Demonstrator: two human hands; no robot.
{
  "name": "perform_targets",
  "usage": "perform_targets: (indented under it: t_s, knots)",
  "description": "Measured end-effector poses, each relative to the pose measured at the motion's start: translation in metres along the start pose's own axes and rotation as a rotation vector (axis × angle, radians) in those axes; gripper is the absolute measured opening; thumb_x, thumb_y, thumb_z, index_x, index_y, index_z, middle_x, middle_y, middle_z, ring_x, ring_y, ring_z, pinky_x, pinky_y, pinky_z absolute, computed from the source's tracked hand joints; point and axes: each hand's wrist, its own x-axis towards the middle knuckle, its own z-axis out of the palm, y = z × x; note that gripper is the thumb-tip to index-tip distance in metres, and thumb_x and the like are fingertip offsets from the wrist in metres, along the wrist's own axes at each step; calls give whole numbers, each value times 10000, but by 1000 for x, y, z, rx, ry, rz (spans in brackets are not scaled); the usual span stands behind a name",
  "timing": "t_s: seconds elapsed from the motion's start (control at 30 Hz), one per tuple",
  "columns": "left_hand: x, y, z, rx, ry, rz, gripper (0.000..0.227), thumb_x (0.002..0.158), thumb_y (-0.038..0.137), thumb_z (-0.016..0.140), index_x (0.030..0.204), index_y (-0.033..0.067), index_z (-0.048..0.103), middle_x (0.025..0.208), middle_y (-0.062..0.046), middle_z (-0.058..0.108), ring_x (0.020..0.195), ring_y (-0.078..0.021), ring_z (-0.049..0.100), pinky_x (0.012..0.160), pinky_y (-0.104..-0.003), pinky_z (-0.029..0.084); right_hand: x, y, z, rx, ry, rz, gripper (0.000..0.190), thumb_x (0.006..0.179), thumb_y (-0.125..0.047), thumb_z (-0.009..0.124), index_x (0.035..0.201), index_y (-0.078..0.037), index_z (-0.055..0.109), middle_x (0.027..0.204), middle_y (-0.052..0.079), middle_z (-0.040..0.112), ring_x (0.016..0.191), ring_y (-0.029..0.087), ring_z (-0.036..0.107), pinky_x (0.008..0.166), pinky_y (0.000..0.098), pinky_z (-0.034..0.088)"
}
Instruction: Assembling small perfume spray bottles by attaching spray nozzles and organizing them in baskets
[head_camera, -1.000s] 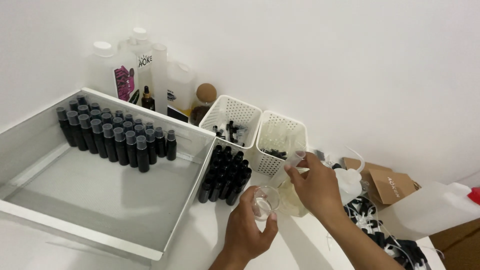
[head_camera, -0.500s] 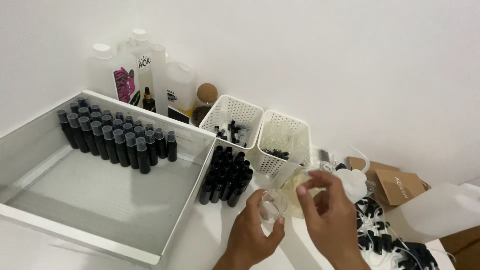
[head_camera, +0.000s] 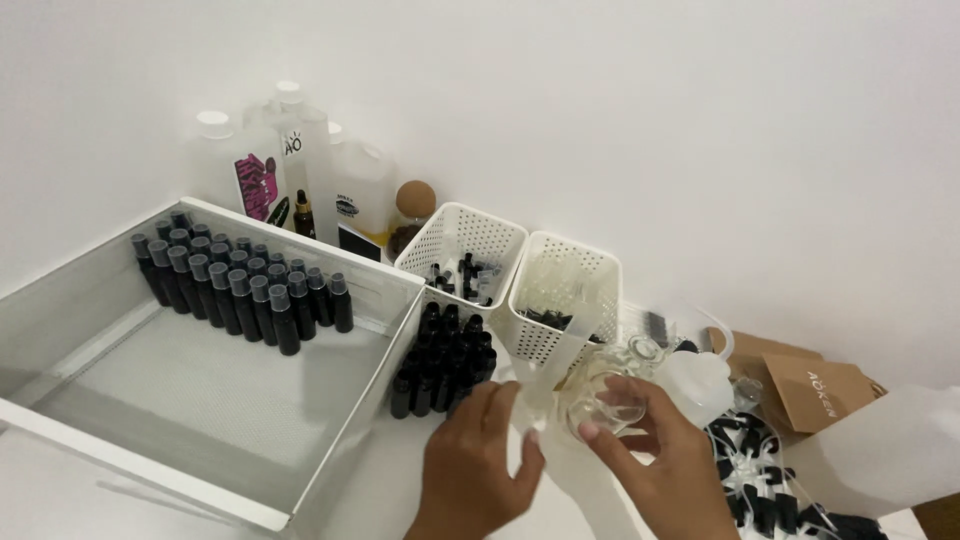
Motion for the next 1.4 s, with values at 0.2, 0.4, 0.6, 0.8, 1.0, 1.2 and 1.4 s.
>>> perform_targets:
  t_s: [0.2, 0.4, 0.6, 0.8, 1.0, 1.2, 1.4]
  knots:
    - [-4, -29, 6, 574, 109, -135, 337, 849, 286, 654, 1161, 160, 644, 897, -3, 564, 655, -181, 623, 440, -310, 487, 8, -4, -24, -18, 44, 4, 529, 757, -298, 808, 1271, -208, 725, 1146, 17, 825, 949, 144, 782, 883, 292, 648]
    - [-6, -32, 8, 654, 120, -157, 203, 862, 279, 649, 1046, 194, 635, 864, 26, 529, 620, -152, 599, 411, -299, 457, 12, 1, -32, -10, 5, -4, 566, 755, -315, 802, 1303, -209, 713, 1148, 21, 814, 1025, 119, 764, 898, 285, 630]
    - [-8, -35, 12, 503, 97, -155, 238, 752, 258, 693, 940, 155, 587, 848, 0, 533, 612, -213, 586, 480, -350, 490, 7, -1, -44, -49, -69, 1, 557, 755, -324, 802, 1295, -214, 721, 1167, -5, 829, 1055, 100, 762, 863, 281, 632]
    - [-15, -33, 19, 480, 73, -157, 241, 741, 268, 684, 929, 151, 588, 856, 5, 529, 615, -206, 575, 449, -341, 483, 7, 4, -43, -41, -109, -64, 543, 753, -330, 811, 1277, -223, 720, 1191, -67, 837, 1101, 74, 761, 832, 279, 660]
    - [-10, -27, 11, 456, 82, -117, 198, 757, 259, 688, 880, 143, 584, 819, -9, 512, 586, -200, 564, 455, -319, 483, 8, -1, -42, -97, -174, 2, 591, 751, -358, 829, 1326, -294, 708, 1282, -77, 807, 926, 141, 790, 808, 289, 649]
    - [-8, -17, 11, 312, 201, -65, 187, 744, 232, 678, 853, 146, 553, 773, 11, 520, 615, -218, 574, 538, -339, 473, 17, 18, -32, -37, -183, -27, 612, 753, -306, 847, 1341, -249, 688, 1307, -82, 806, 1037, 99, 791, 792, 284, 641]
    - [-14, -13, 23, -96, 185, -308, 234, 845, 235, 657, 1062, 149, 673, 924, 13, 723, 839, -225, 691, 770, -357, 534, 12, 7, -26, -15, -232, 57, 626, 777, -293, 839, 1381, -259, 676, 1297, -65, 799, 1087, 113, 762, 831, 286, 607]
